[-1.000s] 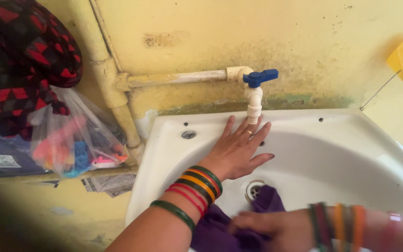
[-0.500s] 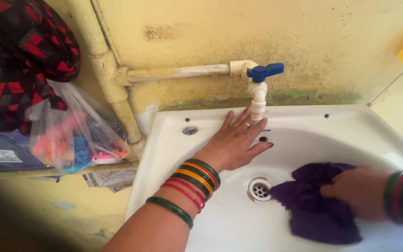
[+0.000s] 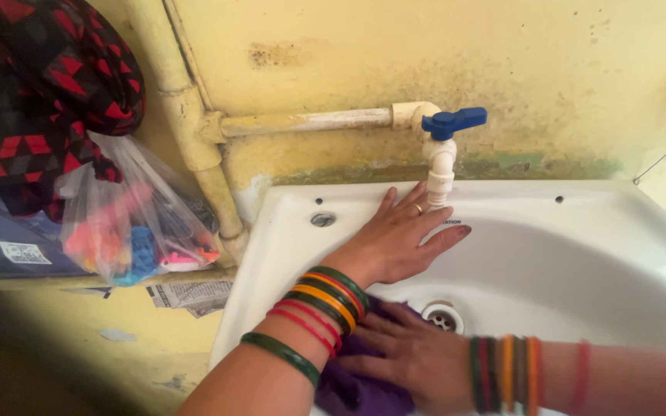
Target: The person cleans a white porcelain sink by hand using a purple cloth, wiping the basin, the drain, and the faucet fixtures.
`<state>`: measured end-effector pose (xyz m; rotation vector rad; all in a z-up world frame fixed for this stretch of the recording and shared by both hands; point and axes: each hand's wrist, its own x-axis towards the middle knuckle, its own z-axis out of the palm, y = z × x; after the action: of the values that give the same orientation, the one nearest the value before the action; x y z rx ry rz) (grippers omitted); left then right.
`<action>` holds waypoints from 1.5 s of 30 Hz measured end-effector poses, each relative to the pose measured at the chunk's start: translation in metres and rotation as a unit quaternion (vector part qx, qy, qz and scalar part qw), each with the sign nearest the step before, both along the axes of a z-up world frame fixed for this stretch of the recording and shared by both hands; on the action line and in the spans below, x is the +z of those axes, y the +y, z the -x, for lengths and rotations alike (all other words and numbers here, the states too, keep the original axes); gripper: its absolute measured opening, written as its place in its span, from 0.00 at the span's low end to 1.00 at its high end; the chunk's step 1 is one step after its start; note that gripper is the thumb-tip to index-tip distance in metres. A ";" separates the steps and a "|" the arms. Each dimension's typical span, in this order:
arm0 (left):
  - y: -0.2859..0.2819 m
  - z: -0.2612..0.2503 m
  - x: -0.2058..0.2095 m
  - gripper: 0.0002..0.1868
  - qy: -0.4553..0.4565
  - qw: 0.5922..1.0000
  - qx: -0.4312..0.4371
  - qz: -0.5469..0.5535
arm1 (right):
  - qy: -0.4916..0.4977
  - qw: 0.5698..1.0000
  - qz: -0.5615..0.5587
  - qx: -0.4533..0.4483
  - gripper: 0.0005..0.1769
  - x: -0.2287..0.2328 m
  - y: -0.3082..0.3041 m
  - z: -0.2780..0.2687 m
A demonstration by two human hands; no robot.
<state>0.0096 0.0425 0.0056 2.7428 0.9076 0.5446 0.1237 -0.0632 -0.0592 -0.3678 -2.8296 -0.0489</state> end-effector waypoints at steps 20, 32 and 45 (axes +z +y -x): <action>-0.006 0.001 0.003 0.38 0.041 0.999 0.011 -0.021 | -0.462 0.799 -0.075 -0.378 0.26 0.073 -0.019 -0.142; -0.017 -0.001 0.012 0.32 0.048 0.999 0.026 0.002 | -0.476 0.723 0.145 -0.480 0.22 0.063 -0.068 -0.166; -0.016 0.006 0.009 0.31 -0.009 0.999 0.020 0.046 | -0.048 0.944 0.186 -0.270 0.27 0.102 -0.065 -0.118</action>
<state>0.0039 0.0267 0.0147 2.6399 0.9596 0.5204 0.2421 -0.1283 0.0429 -1.2432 -2.7295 0.3677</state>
